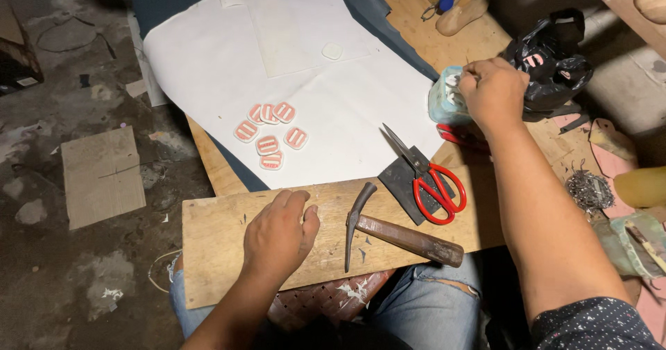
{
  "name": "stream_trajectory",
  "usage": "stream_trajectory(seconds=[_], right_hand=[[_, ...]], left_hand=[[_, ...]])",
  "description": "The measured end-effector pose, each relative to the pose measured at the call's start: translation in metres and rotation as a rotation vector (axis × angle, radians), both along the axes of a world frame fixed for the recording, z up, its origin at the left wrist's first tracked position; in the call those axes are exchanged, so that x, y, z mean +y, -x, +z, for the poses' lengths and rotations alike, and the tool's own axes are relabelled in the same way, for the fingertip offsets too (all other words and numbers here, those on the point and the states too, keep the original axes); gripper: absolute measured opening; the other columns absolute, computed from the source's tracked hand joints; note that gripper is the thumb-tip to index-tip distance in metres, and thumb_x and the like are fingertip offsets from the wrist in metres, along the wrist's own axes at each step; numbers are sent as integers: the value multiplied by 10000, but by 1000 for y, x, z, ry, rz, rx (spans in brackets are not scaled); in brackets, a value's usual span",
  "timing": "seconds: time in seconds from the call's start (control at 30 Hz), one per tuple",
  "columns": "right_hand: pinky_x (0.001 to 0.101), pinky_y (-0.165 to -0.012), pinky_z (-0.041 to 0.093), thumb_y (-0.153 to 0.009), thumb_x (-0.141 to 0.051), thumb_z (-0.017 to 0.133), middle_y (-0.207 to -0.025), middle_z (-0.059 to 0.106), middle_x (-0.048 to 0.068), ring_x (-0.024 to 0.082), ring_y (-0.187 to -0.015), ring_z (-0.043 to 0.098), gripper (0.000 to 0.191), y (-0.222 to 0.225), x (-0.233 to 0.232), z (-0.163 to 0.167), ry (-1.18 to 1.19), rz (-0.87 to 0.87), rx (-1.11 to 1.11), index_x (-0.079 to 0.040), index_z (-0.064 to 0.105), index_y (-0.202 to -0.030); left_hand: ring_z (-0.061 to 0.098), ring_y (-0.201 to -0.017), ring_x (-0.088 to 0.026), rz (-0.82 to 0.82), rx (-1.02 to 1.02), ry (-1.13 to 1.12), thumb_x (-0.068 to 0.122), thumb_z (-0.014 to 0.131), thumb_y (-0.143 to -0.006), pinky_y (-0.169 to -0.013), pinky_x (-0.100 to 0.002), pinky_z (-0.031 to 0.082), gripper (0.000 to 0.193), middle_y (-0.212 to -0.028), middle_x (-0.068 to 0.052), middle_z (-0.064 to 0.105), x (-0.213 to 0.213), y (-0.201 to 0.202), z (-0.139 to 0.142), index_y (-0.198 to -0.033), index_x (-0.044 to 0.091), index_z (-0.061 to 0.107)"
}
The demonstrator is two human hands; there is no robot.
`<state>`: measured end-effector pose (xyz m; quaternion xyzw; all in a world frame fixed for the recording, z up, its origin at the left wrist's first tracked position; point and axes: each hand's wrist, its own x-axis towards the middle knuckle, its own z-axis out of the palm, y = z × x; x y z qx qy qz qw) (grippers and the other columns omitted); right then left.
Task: The person repeatedly trims and shapes small white sole pieces using scissors and a curved metal tool. They hold each piece, cut its edges, then press and smooth the surface with the metal tool, placing finished pieces on a white sheet.
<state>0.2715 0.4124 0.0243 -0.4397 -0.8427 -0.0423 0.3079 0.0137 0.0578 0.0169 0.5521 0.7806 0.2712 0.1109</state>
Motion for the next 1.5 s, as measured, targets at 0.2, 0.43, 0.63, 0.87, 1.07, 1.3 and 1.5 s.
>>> stream_trajectory(seconds=[0.2, 0.43, 0.63, 0.87, 1.07, 1.3, 1.5], right_hand=[[469, -941, 398, -970, -167, 734, -1126, 757, 101, 322, -1113, 610, 128, 37, -38, 15, -331, 74, -20, -78, 789, -1044], [465, -909, 474, -881, -288, 741, -1064, 747, 156, 371, -1039, 650, 286, 156, -149, -15, 312, 606, -1, -55, 759, -1047], [483, -913, 374, -826, -292, 765, -1092, 677, 123, 334, -1052, 581, 263, 207, -179, -33, 152, 341, 53, -71, 728, -964], [469, -905, 397, -824, -273, 785, -1036, 688, 115, 326, -1011, 602, 358, 196, -185, -30, 392, 349, 55, -48, 686, -1084], [450, -847, 461, -792, -170, 792, -996, 694, 112, 328, -930, 639, 348, 199, -204, -20, 383, 432, 195, -41, 676, -1094], [368, -791, 548, -877, -68, 726, -1025, 678, 115, 304, -922, 694, 212, 152, -248, 7, 434, 637, 232, -65, 682, -1085], [393, -928, 550, -875, -10, 652, -1188, 670, 162, 340, -1098, 677, 326, 83, -271, 14, 395, 673, 225, -36, 656, -1200]], left_hand=[[695, -837, -322, -17, -12, -21, 252, 630, -901, -730, -447, 552, 265, -947, -129, 689, 1, 1, -1, -1067, 52, 683], [699, -810, -323, 10, -93, -64, 265, 643, -901, -710, -465, 544, 260, -933, -121, 713, -1, 1, -2, -1052, 56, 678], [695, -782, -314, 5, -125, -126, 256, 646, -900, -700, -457, 545, 236, -911, -121, 707, -2, 3, -1, -1031, 63, 685], [680, -755, -332, 50, -208, -146, 235, 637, -906, -704, -466, 532, 262, -831, -112, 694, -2, 5, -4, -1096, 56, 653], [678, -745, -328, 93, -279, -152, 229, 624, -917, -680, -462, 522, 277, -826, -100, 697, -3, 6, -7, -1135, 58, 628], [624, -723, -117, 82, -1141, -333, 262, 580, -1004, -645, -255, 520, 479, -917, -66, 689, -1, 20, -9, -1413, 45, 456], [621, -737, -107, 84, -1234, -258, 89, 650, -934, -645, -216, 515, 486, -960, -66, 678, -21, 10, -11, -1389, -37, 538]])
